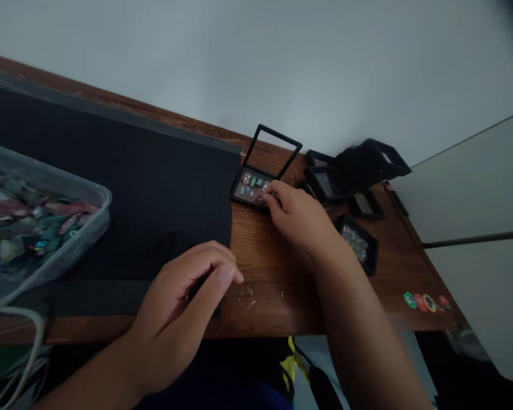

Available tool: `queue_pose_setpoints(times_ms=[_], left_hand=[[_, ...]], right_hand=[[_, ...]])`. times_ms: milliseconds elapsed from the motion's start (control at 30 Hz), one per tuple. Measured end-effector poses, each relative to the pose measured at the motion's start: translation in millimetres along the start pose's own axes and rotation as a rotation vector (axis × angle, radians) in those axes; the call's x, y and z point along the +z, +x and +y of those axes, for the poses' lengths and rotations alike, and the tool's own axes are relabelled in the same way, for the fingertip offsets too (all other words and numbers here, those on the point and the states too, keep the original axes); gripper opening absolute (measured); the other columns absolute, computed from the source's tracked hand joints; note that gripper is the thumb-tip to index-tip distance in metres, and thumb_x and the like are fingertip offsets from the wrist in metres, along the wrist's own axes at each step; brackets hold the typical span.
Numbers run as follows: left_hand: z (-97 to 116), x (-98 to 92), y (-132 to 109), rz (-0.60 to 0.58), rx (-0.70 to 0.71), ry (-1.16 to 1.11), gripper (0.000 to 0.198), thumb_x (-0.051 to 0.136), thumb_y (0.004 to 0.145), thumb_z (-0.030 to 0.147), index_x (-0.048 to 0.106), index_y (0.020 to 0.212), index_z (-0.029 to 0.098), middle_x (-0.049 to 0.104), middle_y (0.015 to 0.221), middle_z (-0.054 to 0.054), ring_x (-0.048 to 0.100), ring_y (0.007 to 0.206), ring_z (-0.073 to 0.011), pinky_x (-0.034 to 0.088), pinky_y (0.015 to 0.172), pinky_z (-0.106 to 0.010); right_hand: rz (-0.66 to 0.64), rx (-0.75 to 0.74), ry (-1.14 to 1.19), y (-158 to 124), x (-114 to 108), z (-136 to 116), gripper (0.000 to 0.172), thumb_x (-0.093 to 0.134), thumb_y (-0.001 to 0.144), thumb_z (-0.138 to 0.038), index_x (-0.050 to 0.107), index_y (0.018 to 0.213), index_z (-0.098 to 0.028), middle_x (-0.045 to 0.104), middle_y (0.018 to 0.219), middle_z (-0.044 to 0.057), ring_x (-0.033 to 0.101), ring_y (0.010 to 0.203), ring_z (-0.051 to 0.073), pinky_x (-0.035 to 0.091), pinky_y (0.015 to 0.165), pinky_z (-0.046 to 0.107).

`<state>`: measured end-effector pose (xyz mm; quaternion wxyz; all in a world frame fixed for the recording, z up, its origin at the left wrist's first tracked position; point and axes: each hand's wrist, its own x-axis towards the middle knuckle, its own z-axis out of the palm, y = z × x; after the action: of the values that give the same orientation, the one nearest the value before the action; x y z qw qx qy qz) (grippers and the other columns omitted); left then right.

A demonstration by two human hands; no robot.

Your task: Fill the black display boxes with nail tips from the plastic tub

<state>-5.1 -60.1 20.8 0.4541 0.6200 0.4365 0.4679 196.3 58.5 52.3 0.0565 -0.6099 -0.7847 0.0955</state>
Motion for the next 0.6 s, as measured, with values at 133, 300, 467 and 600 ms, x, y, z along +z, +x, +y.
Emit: queue_pose_setpoints(times_ms=[133, 300, 467, 600], left_hand=[[-1, -0.9, -1, -0.025, -0.008, -0.003, 0.028, 0.045, 0.107, 0.026, 0.065, 0.087, 0.026, 0.065, 0.089, 0.002, 0.061, 0.085, -0.0131, 0.048, 0.075, -0.024], [-1, -1.3, -1, -0.071, -0.01, 0.011, 0.027, 0.045, 0.107, 0.027, 0.065, 0.09, 0.027, 0.066, 0.092, 0.001, 0.062, 0.089, -0.0136, 0.048, 0.077, -0.024], [-2, -0.7, -1, -0.083, -0.019, 0.013, 0.029, 0.043, 0.108, 0.026, 0.065, 0.09, 0.026, 0.067, 0.092, 0.002, 0.062, 0.088, -0.0127, 0.048, 0.079, -0.024], [-1, -0.9, -1, -0.086, -0.002, 0.02, 0.027, 0.044, 0.108, 0.026, 0.065, 0.091, 0.026, 0.067, 0.093, 0.003, 0.062, 0.09, -0.0113, 0.047, 0.08, -0.022]], right_hand=[[0.026, 0.056, -0.032, 2, 4, -5, 0.019, 0.05, 0.101, -0.03, 0.066, 0.108, -0.024, 0.075, 0.091, 0.008, 0.063, 0.078, 0.025, 0.027, 0.062, 0.031], [0.078, 0.114, 0.043, 2, 5, -7, 0.019, 0.049, 0.1, -0.031, 0.065, 0.106, -0.023, 0.073, 0.088, 0.007, 0.061, 0.075, 0.023, 0.028, 0.061, 0.031], [0.151, 0.208, 0.038, -8, 3, -11, 0.018, 0.046, 0.1, -0.029, 0.062, 0.104, -0.022, 0.073, 0.089, 0.009, 0.061, 0.075, 0.023, 0.027, 0.061, 0.032], [0.085, 0.225, 0.015, -12, 2, -15, 0.018, 0.048, 0.097, -0.026, 0.065, 0.1, -0.021, 0.074, 0.091, 0.01, 0.063, 0.079, 0.025, 0.029, 0.062, 0.031]])
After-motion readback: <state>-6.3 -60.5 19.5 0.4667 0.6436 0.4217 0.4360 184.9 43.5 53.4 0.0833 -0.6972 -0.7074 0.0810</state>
